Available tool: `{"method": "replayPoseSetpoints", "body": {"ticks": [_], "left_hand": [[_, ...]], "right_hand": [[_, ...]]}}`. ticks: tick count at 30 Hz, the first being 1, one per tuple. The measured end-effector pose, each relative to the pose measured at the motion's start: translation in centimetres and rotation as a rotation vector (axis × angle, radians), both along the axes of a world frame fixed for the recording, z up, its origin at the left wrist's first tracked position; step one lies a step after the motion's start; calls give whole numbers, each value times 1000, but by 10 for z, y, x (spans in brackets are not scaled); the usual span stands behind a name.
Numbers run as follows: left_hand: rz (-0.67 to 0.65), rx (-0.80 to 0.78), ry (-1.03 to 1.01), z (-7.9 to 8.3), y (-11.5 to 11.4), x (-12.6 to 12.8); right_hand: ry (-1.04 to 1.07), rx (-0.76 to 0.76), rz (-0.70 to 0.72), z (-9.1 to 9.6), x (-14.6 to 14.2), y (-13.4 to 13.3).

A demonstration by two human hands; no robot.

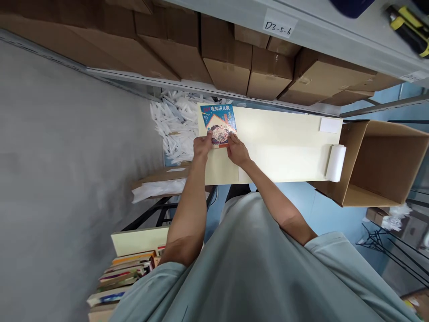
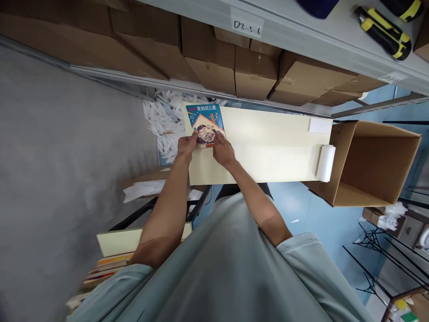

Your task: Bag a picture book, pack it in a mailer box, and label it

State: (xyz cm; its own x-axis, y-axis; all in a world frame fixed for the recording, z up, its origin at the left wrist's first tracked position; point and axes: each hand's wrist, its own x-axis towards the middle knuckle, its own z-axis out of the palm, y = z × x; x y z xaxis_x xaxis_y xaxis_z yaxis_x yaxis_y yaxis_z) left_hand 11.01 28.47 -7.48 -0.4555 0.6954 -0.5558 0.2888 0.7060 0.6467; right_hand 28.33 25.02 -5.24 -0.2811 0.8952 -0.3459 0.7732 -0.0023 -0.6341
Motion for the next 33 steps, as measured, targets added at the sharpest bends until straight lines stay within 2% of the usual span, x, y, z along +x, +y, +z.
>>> {"method": "replayPoseSetpoints", "body": {"ticks": [3, 5, 8, 10, 13, 15, 17, 20, 22, 24, 28, 33], "left_hand": [[105, 51, -104, 7, 9, 11], [114, 218, -141, 13, 17, 21], [20, 490, -133, 26, 27, 31], [-58, 593, -145, 39, 28, 37], [-178, 595, -230, 62, 9, 50], [-246, 508, -261, 74, -18, 65], [-310, 386, -282, 78, -52, 82], [-410, 184, -328, 66, -106, 106], [-448, 68, -295, 50, -134, 115], [-486, -28, -197, 35, -153, 117], [-559, -107, 15, 17, -164, 110], [-552, -141, 86, 13, -154, 106]], "right_hand": [[34, -1, -36, -3, 11, 7], [112, -5, -58, -8, 21, 18], [269, 6, -159, -13, 43, 43], [385, 39, -260, -9, 66, 58], [576, 84, -311, 14, 112, 58], [621, 61, -301, 34, 145, 37], [592, 1, -351, 48, 174, 2], [450, -147, -460, 47, 200, -61], [360, -245, -530, 36, 202, -95], [298, -324, -557, 23, 196, -115], [196, -382, -509, 7, 177, -121], [75, -372, -454, 2, 166, -113]]}}
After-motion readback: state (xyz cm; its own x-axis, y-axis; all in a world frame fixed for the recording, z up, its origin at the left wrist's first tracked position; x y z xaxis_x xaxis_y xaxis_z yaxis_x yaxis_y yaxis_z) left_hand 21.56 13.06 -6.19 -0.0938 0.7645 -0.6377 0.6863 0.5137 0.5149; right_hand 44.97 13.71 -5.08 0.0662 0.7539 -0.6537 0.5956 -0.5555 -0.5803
